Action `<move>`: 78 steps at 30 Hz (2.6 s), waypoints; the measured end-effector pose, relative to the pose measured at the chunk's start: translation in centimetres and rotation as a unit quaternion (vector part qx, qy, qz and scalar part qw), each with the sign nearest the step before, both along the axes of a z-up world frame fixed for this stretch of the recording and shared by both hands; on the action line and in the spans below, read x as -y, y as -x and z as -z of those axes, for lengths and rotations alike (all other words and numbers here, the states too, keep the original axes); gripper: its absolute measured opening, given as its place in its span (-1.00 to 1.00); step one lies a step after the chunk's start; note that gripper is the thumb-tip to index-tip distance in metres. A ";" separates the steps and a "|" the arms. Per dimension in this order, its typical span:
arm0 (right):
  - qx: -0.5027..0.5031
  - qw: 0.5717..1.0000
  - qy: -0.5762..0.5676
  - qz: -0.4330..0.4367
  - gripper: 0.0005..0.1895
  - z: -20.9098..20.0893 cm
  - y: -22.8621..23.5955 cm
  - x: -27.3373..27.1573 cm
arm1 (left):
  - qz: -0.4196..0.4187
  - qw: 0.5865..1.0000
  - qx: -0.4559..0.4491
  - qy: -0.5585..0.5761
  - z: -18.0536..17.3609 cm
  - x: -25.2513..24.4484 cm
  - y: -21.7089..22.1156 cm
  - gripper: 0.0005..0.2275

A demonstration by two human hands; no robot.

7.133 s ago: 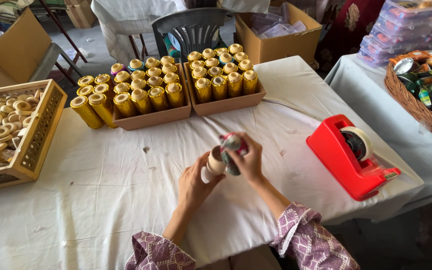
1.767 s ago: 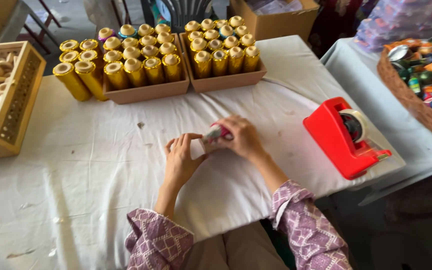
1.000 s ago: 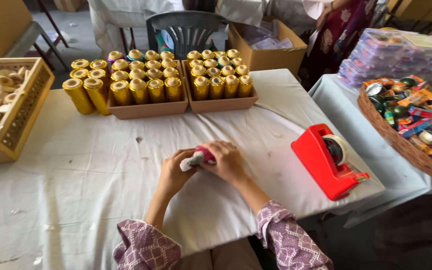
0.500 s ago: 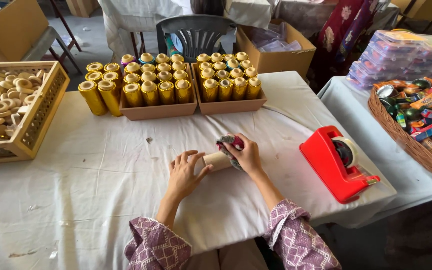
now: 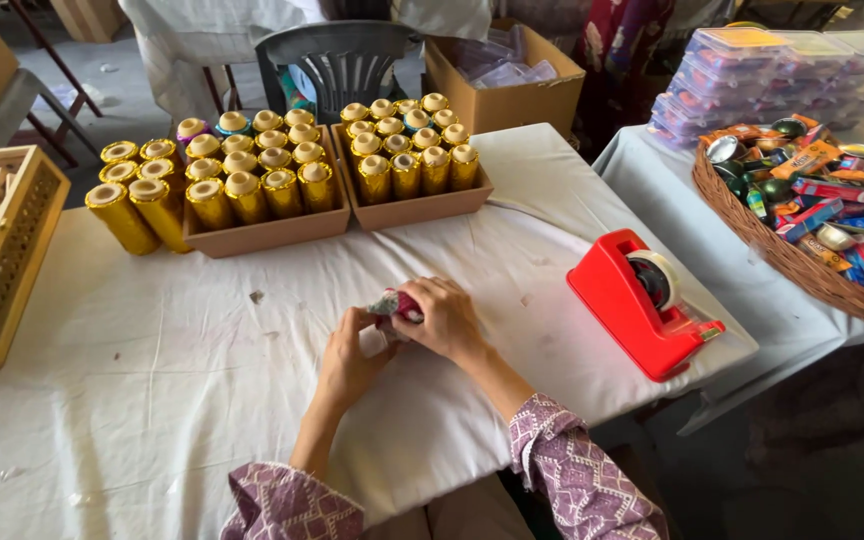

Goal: The person is wrapping a small cardboard cylinder with decorative gold foil paper and securing it.

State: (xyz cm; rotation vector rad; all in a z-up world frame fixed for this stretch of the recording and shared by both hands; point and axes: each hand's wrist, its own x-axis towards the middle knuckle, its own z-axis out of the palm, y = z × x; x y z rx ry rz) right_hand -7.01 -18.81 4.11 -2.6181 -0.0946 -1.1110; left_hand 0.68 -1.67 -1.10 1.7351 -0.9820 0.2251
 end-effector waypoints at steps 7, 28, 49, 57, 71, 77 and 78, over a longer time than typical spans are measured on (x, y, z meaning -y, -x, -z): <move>-0.053 0.984 -0.168 0.036 -0.55 1.0 -1.6 3.4 | 0.018 0.997 -0.064 -0.030 -1.3 -0.3 -0.2 -0.53; -0.030 0.999 0.011 0.009 -0.49 -0.3 0.0 0.8 | -0.067 0.994 0.066 -0.063 1.2 0.0 0.1 -0.24; 0.058 0.692 -0.697 -0.181 -0.64 5.6 -1.3 6.0 | -0.049 0.999 0.004 -0.008 -4.1 -0.3 2.7 -0.51; -0.059 0.840 -0.532 -0.085 -0.53 0.7 0.4 2.7 | -0.077 0.995 -0.001 0.058 -4.2 -0.3 3.2 -0.54; -0.083 0.805 -0.585 -0.056 -0.60 1.3 -0.1 4.3 | -0.101 0.957 0.268 -0.054 -3.1 -0.5 2.7 -0.52; -0.058 0.734 -0.674 -0.048 -0.61 1.4 -0.2 3.9 | -0.079 0.926 0.357 -0.088 -3.5 -0.7 2.8 -0.51; -0.032 0.718 -0.694 -0.048 -0.62 1.6 -0.1 3.8 | -0.073 0.933 0.342 -0.085 -3.4 -0.4 3.0 -0.51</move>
